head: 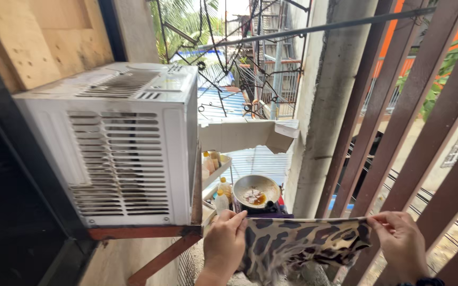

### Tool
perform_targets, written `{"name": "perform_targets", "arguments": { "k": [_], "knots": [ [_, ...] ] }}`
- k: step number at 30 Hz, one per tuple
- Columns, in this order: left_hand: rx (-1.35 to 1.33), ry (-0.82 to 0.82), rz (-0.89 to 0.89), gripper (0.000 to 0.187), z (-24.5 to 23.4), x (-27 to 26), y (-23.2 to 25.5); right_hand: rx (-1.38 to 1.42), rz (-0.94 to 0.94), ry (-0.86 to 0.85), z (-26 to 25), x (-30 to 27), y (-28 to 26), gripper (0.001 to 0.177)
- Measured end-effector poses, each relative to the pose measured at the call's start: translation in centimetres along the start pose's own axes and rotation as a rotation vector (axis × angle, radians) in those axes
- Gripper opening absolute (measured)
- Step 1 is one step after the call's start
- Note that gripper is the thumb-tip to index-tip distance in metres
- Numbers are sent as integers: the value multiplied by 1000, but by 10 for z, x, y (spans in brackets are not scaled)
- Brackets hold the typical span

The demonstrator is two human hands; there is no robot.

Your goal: The person wipes the exterior of a wall-mounted air conditioner unit with a patterned cloth. They clean the top, front grille, and side surfaces repeatedly, moving the cloth across the unit's surfaces.

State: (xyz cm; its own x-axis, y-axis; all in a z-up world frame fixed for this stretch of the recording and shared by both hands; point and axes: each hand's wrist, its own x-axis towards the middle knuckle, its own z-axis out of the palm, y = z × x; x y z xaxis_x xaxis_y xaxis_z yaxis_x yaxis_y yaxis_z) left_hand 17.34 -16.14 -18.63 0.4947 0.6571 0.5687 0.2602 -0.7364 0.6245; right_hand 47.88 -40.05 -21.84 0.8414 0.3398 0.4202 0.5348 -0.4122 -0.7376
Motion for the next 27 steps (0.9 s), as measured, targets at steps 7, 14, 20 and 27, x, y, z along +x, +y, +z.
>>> {"name": "perform_targets", "arguments": {
  "k": [7,14,20,27],
  "knots": [
    [183,-183,-201,36,-3,10,-11,384,204,-257,29,20,0,28],
    [-313,29,-383,35,34,4,-39,890,409,-570,58,11,-36,28],
    [-510,-167,-500,31,155,-81,-63,1097,604,-879,154,-30,-90,12],
    [-254,-366,-664,38,173,-101,-141,1204,585,-937,195,-37,-103,13]
  ]
}}
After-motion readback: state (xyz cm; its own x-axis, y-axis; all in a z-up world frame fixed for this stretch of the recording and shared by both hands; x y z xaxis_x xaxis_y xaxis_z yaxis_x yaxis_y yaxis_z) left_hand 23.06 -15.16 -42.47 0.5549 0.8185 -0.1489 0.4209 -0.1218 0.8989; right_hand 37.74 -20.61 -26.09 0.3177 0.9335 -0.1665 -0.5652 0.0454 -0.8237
